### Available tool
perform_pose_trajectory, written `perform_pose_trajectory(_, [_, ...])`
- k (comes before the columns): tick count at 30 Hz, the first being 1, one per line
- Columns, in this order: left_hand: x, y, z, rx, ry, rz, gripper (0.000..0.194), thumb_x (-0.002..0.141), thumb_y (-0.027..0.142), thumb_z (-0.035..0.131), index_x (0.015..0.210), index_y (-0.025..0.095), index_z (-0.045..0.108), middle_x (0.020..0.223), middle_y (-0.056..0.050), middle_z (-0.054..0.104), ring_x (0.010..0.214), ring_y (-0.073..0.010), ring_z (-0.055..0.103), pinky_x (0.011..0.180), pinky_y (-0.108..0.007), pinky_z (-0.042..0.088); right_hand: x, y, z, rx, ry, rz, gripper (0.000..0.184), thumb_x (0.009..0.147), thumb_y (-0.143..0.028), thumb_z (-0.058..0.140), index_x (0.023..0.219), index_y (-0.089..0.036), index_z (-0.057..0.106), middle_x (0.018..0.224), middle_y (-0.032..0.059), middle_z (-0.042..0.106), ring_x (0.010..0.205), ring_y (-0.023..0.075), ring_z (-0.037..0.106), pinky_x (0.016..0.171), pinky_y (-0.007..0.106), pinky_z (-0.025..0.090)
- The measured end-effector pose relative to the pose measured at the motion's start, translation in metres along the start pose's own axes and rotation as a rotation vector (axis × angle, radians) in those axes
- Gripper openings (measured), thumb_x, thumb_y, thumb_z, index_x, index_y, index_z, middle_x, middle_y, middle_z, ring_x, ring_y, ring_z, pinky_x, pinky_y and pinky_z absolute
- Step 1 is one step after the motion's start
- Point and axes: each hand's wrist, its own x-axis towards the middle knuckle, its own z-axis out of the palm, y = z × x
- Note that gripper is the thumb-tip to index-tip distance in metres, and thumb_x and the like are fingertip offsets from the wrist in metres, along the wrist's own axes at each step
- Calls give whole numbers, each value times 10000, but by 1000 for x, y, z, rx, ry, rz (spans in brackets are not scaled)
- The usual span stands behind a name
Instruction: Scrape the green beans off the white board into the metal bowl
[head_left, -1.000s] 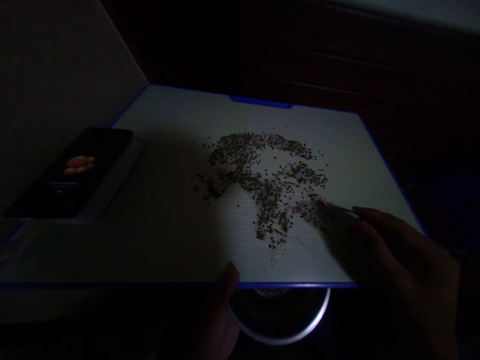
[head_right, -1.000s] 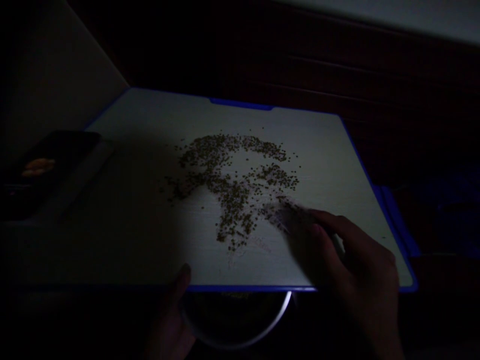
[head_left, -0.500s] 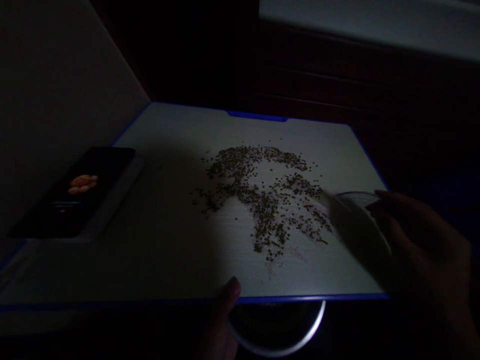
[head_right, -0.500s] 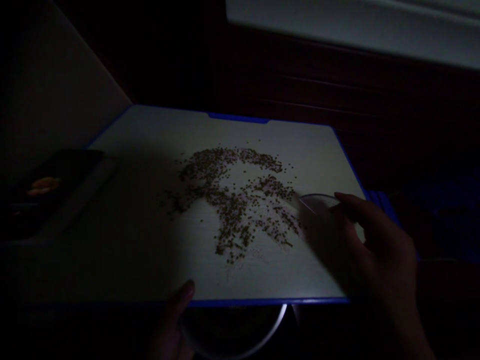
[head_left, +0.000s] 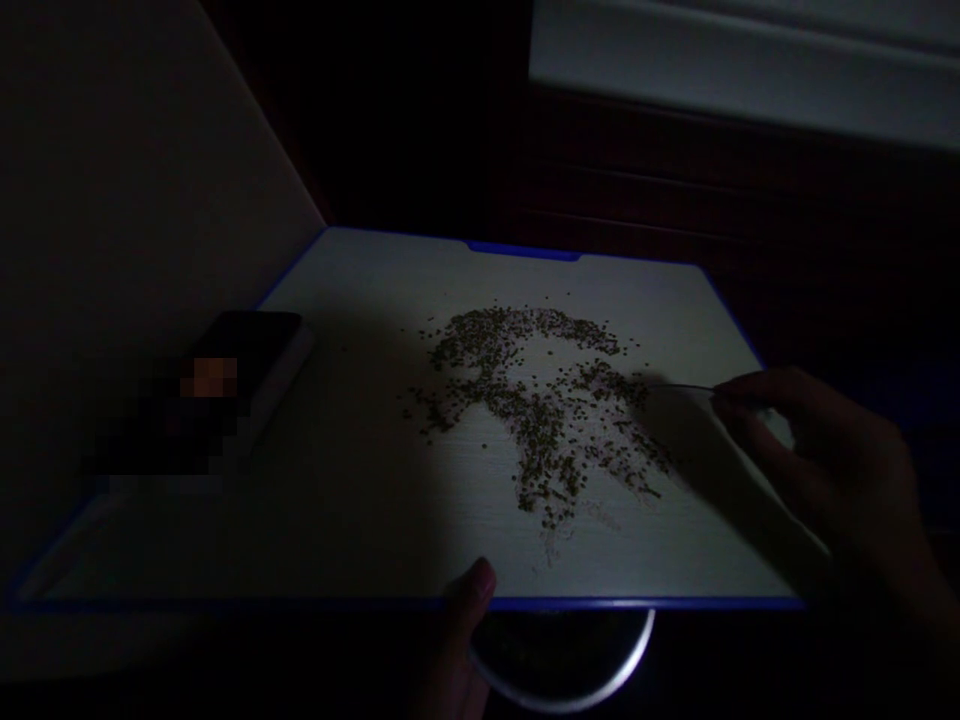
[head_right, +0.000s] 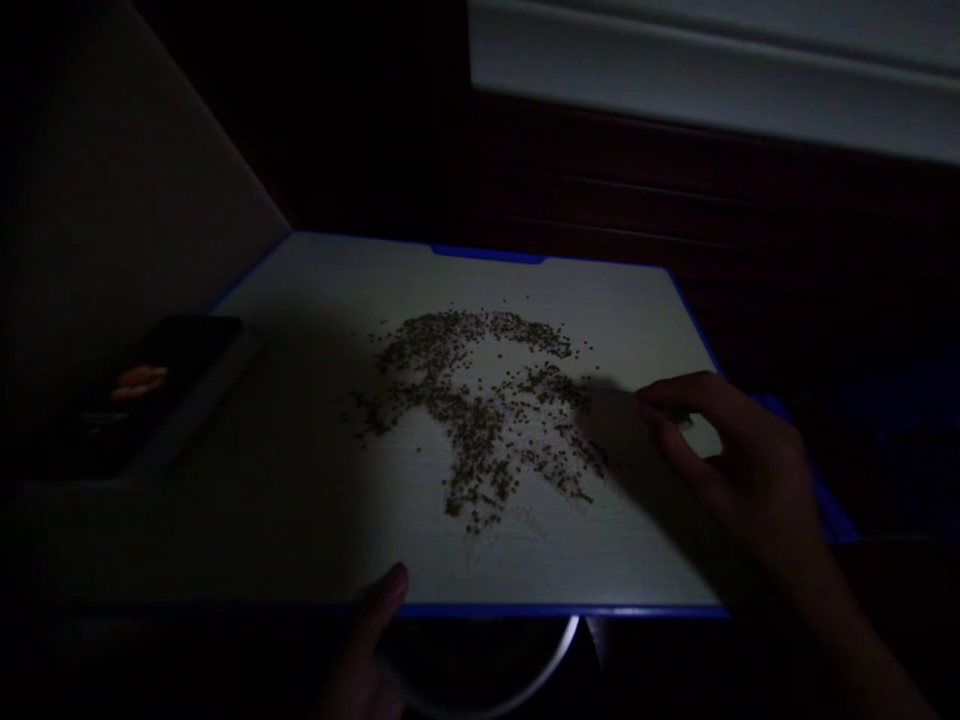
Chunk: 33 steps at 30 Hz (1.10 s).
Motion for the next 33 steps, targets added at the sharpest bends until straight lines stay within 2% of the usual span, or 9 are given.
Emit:
perform_pose_trajectory(5, [-9,1,20,-13,90,24,783,798,396,954,1524,289,684,1414,-100,822,1603,-410,472,1338,-611,351,-5,10,11,78,44,95,218,954,-474,743,933,-261,785,906,33,799,815,217,733,695,330,551])
perform_pose_trajectory(7, [-7,-1,26,-9,136,89,790,802,393,939,1540,326,663,1447,-81,807,1592,-419,491,1343,-638,329,-7,16,13,92,96,112,242,957,-496,749,964,-257,780,929,39,805,833,222,744,740,347,566])
perform_pose_trajectory(10, [-3,-2,31,-2,191,74,802,817,387,912,1565,312,632,1463,-86,799,1592,-427,492,1365,-659,255,-7,23,16,136,118,145,255,949,-523,774,985,-270,781,939,36,808,829,229,753,755,363,586])
perform_pose_trajectory(13, [-3,0,37,-49,124,84,771,849,353,864,1575,242,629,1438,-114,809,1595,-419,488,1370,-635,273,-5,25,19,171,100,170,239,950,-534,779,989,-298,787,952,44,816,825,247,760,716,368,604])
perform_pose_trajectory(15, [-5,1,39,-51,83,92,727,882,353,849,1573,264,641,1401,-91,828,1569,-393,533,1363,-594,322,-4,26,20,185,95,179,238,948,-542,777,992,-309,788,969,50,825,839,256,767,715,373,617])
perform_pose_trajectory(17, [-7,3,40,-44,54,88,721,906,360,848,1588,281,631,1379,-76,839,1547,-375,565,1363,-570,333,-3,28,21,196,102,184,258,937,-545,783,996,-294,787,981,50,830,859,256,775,752,378,630])
perform_pose_trajectory(20, [-5,4,38,-55,18,79,699,949,324,811,1611,228,608,1353,-107,847,1502,-375,613,1362,-563,337,-2,30,21,209,113,187,307,926,-547,780,997,-249,784,963,49,827,858,245,777,780,374,629])
perform_pose_trajectory(28, [-6,10,40,26,-42,139,651,977,257,804,1580,109,607,1337,-166,843,1374,-378,725,1334,-563,397,2,34,21,225,96,176,284,929,-508,755,998,-233,783,948,45,824,851,234,770,787,367,600])
perform_pose_trajectory(33, [-9,14,40,44,-28,123,674,981,267,811,1586,82,580,1329,-164,848,1420,-356,693,1359,-530,354,2,35,25,214,42,164,323,940,-523,727,1018,-216,791,992,76,840,894,256,779,818,390,608])
